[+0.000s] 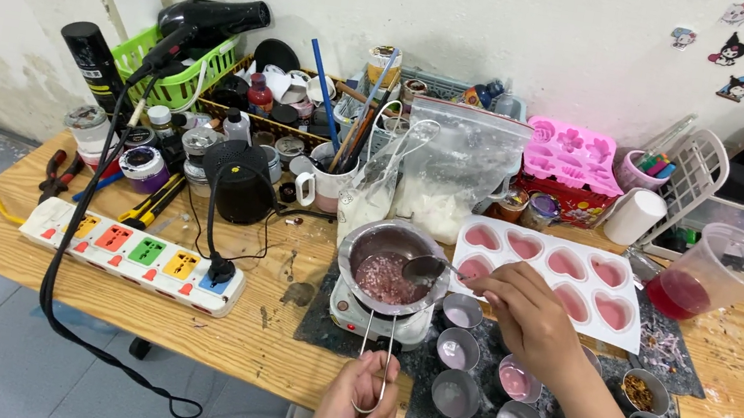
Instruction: Mixing a red liquid pigment into white wax powder in a small metal pot on a scale, stirring the mixture, and pouring it into small heart-shaped molds.
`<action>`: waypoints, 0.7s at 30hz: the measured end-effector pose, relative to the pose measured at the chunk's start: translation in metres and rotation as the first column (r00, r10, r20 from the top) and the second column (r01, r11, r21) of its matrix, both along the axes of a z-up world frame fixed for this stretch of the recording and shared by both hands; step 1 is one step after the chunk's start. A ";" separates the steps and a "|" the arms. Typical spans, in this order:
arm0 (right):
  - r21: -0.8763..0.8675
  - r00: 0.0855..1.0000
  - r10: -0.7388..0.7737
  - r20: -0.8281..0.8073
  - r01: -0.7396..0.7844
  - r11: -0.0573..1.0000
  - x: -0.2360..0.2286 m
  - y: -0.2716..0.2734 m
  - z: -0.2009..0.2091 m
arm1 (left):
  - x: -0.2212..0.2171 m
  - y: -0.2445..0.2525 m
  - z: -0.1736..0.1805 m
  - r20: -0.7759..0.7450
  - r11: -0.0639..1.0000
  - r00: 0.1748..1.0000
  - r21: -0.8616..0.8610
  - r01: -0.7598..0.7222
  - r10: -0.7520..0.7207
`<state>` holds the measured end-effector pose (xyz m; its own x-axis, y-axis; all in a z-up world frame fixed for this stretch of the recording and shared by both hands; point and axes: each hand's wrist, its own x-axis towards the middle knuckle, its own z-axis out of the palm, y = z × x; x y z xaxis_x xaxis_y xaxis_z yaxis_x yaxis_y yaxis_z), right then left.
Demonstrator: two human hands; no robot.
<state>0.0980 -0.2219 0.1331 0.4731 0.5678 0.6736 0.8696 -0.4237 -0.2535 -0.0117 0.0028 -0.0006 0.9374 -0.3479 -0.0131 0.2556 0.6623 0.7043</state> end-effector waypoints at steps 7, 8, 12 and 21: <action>0.083 0.996 -0.060 0.068 0.054 0.995 0.008 0.000 -0.006 | -0.002 -0.021 -0.004 0.030 0.998 0.998 -0.037 -0.056 0.057; 0.081 0.993 -0.072 0.094 0.064 0.995 0.008 0.001 -0.006 | -0.002 -0.024 -0.005 0.028 0.997 0.997 -0.048 -0.065 0.067; 0.071 0.999 -0.037 0.022 0.036 0.997 0.009 -0.002 -0.014 | -0.001 -0.039 -0.010 -0.009 0.992 0.995 -0.082 -0.096 0.096; -0.327 0.947 0.140 0.288 -0.040 0.944 0.035 0.022 0.000 | 0.002 -0.057 -0.013 0.025 0.982 0.988 -0.112 -0.149 0.153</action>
